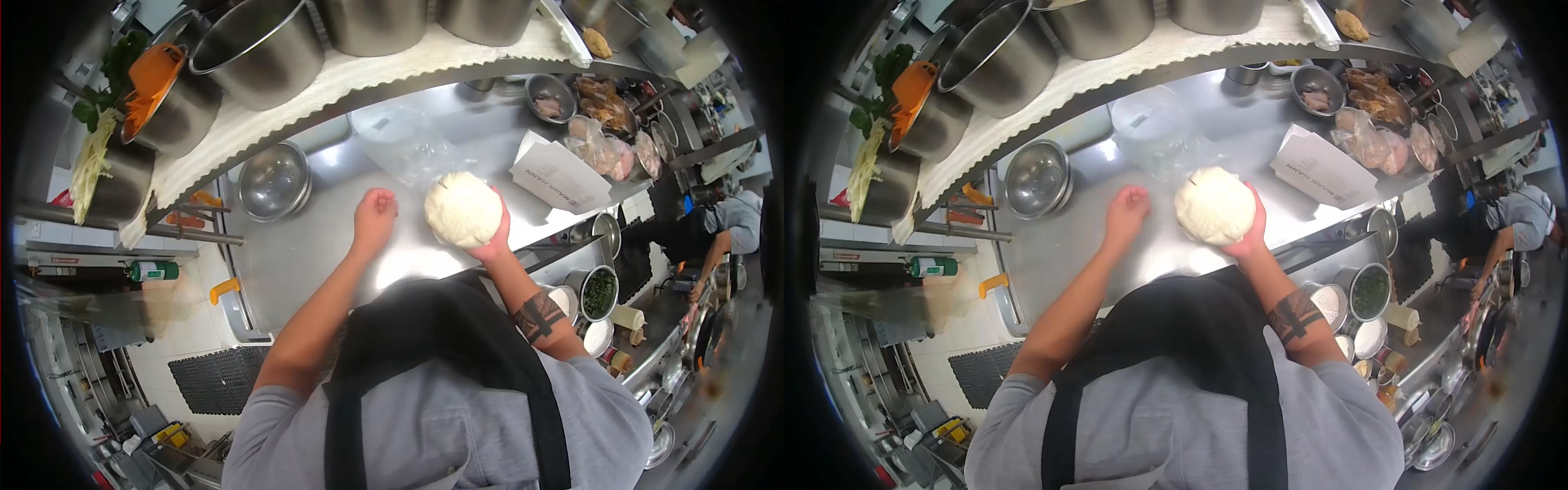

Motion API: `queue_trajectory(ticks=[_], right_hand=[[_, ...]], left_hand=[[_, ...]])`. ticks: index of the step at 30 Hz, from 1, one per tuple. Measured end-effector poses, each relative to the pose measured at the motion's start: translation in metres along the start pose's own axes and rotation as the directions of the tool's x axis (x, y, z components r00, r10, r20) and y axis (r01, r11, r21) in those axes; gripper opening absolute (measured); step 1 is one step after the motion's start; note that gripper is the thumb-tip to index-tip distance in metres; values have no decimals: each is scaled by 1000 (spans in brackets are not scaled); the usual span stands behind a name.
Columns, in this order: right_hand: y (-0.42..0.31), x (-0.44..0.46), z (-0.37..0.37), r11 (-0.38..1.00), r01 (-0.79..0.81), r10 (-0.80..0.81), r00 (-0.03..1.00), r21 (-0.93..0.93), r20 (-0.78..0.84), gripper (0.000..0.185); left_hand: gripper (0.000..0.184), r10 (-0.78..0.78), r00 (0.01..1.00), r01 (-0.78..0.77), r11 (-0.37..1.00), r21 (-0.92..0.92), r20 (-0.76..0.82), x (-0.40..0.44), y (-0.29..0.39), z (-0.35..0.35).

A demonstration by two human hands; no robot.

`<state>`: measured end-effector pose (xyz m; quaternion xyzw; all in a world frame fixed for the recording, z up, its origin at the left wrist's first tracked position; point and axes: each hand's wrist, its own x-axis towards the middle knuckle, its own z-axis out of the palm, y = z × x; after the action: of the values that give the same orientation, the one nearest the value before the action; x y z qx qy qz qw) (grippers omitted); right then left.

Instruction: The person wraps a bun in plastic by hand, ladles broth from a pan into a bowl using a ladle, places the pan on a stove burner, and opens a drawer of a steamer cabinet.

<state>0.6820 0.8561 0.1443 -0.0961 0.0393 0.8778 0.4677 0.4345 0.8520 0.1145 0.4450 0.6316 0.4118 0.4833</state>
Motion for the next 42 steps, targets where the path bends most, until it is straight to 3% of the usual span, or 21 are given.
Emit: queue_trajectory(ticks=[4, 6, 7, 9, 10, 12, 13, 15, 16, 19, 21, 24, 28, 30, 33, 34, 36, 40, 42], right_hand=[[-6, -33, -35, 997, 69, -63, 985, 35, -162, 66], [-10, -39, -54, 999, 29, -32, 977, -19, -209, 66], [-13, -45, -62, 999, 40, -42, 977, -10, -210, 66], [-16, -56, -70, 998, 67, -64, 966, 6, -250, 65], [-21, -60, -73, 997, 77, -70, 966, 18, -250, 65], [-25, -70, -76, 994, 102, -90, 964, 35, -251, 65], [-25, -73, -80, 993, 111, -95, 961, 47, -260, 65], [-34, -72, -86, 989, 122, -96, 963, 89, -250, 67], [-38, -70, -86, 988, 123, -97, 963, 91, -253, 67], [-46, -60, -76, 987, 126, -100, 967, 101, -235, 66], [-50, -49, -70, 991, 112, -94, 973, 74, -209, 65], [-53, -29, -60, 994, 53, -35, 982, 91, -186, 64], [-50, -5, -47, 996, -61, 68, 992, 70, -105, 64], [-45, 4, -40, 993, -79, 84, 995, 89, -58, 64], [-46, 6, -45, 988, -140, 143, 989, 59, -48, 63], [-46, 4, -48, 986, -157, 160, 986, 52, -49, 63], [-46, -2, -56, 981, -195, 188, 966, -20, -176, 62], [-35, -4, -84, 965, -254, 227, 929, -59, -294, 62], [-24, 0, -85, 965, -253, 222, 928, -72, -299, 63]], left_hand=[[28, 77, 996, -74, 994, -77, 39, -18, 0, 42], [44, 35, 997, -26, 990, 140, -64, -15, -3, 60], [44, 35, 998, -27, 989, 149, -51, -14, -5, 65], [64, -83, 996, 75, 924, 374, 7, -9, -11, 73], [64, -85, 996, 72, 920, 385, 16, -6, -15, 78], [68, 91, 990, -33, 892, 451, -107, -6, -12, 94], [68, 82, 992, -30, 888, 459, -95, -3, -11, 104], [68, 85, 965, 49, 872, 487, -249, 8, 3, 123], [68, 83, 965, 50, 871, 488, -247, 16, 3, 130], [58, 181, 924, -18, 900, 435, -335, 32, -10, 136], [45, 122, 960, -63, 971, 232, -252, 36, -4, 124], [34, 165, 968, -123, 969, 215, -190, 22, 22, 104], [31, 274, 954, -232, 930, 286, -119, -5, 45, 75], [29, 442, 893, -361, 813, 457, -81, -14, 41, 62], [22, 513, 846, -396, 790, 469, -149, -18, 24, 36], [22, 509, 844, -386, 794, 469, -167, -19, 17, 25], [16, 399, 833, -206, 867, 455, -384, -17, 6, 1], [12, 300, 807, -104, 920, 378, -508, -11, -20, -47], [11, 136, 836, -82, 989, 125, -532, -16, -22, -60]])
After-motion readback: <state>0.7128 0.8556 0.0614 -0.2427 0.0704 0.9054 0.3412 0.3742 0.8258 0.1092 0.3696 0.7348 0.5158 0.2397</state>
